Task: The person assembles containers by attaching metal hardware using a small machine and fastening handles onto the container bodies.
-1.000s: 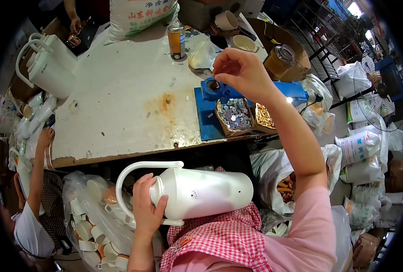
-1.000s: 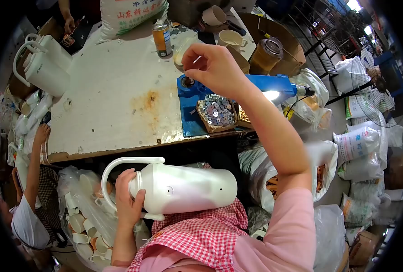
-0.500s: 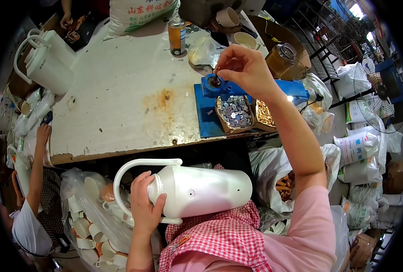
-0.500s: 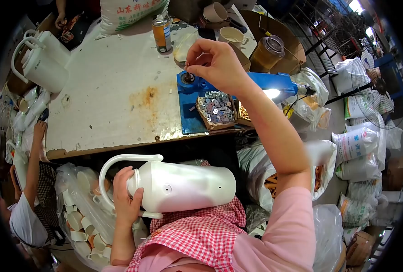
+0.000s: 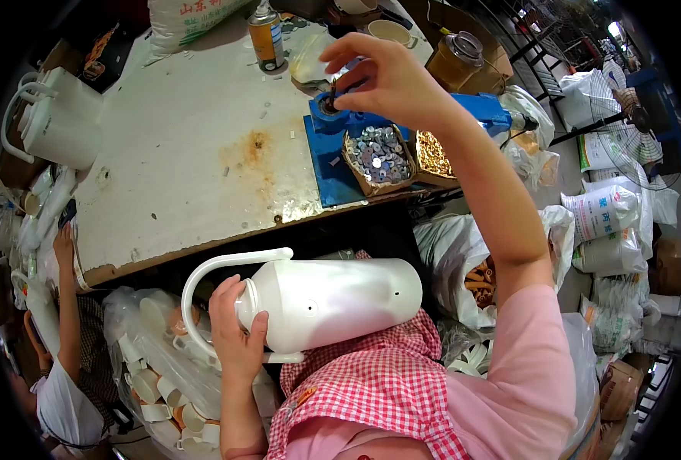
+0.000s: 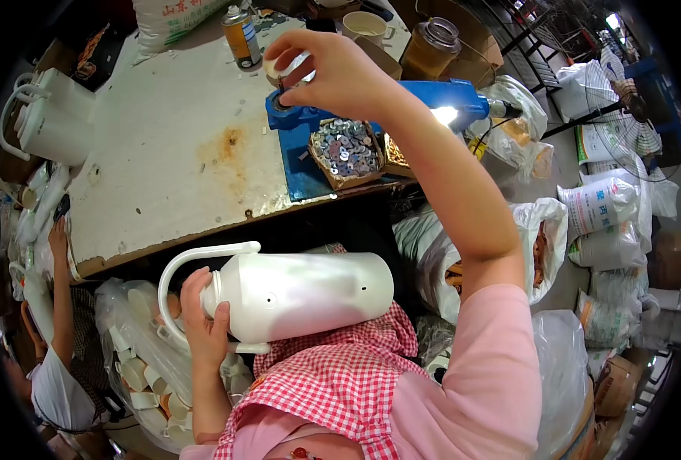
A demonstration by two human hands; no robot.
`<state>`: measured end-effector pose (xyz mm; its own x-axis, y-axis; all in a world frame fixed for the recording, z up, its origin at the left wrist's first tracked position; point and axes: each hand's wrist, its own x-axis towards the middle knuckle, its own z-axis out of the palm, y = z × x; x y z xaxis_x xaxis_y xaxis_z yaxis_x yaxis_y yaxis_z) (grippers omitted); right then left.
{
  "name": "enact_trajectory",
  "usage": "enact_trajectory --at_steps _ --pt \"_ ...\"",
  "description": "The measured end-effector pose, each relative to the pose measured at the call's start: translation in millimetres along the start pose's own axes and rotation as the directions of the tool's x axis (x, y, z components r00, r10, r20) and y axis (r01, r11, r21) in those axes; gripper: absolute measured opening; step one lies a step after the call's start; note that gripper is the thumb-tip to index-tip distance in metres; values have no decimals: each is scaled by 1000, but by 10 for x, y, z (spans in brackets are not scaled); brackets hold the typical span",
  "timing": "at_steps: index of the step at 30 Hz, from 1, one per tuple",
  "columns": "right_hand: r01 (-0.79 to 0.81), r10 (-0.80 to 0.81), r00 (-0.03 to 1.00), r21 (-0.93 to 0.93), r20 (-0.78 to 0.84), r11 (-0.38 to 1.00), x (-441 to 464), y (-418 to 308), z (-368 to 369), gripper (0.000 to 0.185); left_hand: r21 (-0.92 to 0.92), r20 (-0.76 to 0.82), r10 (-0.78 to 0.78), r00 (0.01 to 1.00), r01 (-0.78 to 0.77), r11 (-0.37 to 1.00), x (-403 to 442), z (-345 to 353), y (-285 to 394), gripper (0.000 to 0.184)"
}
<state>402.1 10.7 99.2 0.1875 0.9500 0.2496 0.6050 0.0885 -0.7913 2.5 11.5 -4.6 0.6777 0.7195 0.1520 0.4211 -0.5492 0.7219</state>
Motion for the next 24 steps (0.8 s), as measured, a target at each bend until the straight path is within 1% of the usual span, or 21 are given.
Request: enact_trajectory --at_steps 2,3,4,6,7,9,10,11,13,14,16,17,19,20,21,23,24 --pt "26 27 971 220 -238 975 -262 113 77 17 -41 26 -20 999 21 999 -1 -53 33 51" --pt "-109 150 983 313 -109 944 -468 199 41 14 -79 43 -37 998 41 996 -9 -69 42 51" --pt "-250 258 966 386 32 888 -683 301 26 12 -82 45 -47 998 51 995 -27 -104 -2 51" --pt "-427 423 903 271 74 863 -1019 552 222 12 -240 136 -74 988 105 965 -55 -176 -118 50" --pt "-422 425 905 96 -18 902 -1105 776 323 13 -240 145 -71 987 104 965 -42 -160 -140 50" --pt "-441 429 894 -81 -133 894 -1081 892 468 16 -280 145 -90 985 128 951 20 -98 -174 49" --pt "-427 397 902 -230 -167 874 -1027 878 511 20 -260 140 -87 986 121 958 42 -81 -138 50" --pt "-383 337 922 -321 -190 866 -967 904 566 22 -252 141 -89 986 122 960 49 -68 -128 50" --pt "-385 356 923 -397 -148 833 -868 929 633 22 -231 99 -102 990 123 965 44 -27 -129 49" --pt "-381 351 924 -394 -150 836 -862 961 647 22 -226 96 -100 990 119 967 31 -20 -135 49" --pt "-398 332 916 -405 -225 823 -872 1022 676 20 -208 58 -111 992 121 971 -22 -19 -128 49" --pt "-395 333 918 -405 -218 825 -892 1043 673 20 -208 56 -118 991 127 970 -31 -23 -120 49" --pt "-423 370 892 -190 -260 886 -921 1016 633 16 -221 56 -116 992 125 967 9 -49 -97 48" --pt "-429 363 885 -209 -291 879 -961 949 614 14 -222 45 -112 993 120 968 19 -45 -111 48" --pt "-384 303 896 -223 -324 896 -1000 858 591 14 -211 56 -104 993 114 971 17 -41 -130 48" --pt "-338 282 886 -95 -369 937 -1047 628 554 10 -202 51 -98 994 106 974 26 -42 -145 48" --pt "-268 244 886 -7 -395 963 -1011 439 516 10 -204 52 -80 995 88 975 30 -38 -141 47"
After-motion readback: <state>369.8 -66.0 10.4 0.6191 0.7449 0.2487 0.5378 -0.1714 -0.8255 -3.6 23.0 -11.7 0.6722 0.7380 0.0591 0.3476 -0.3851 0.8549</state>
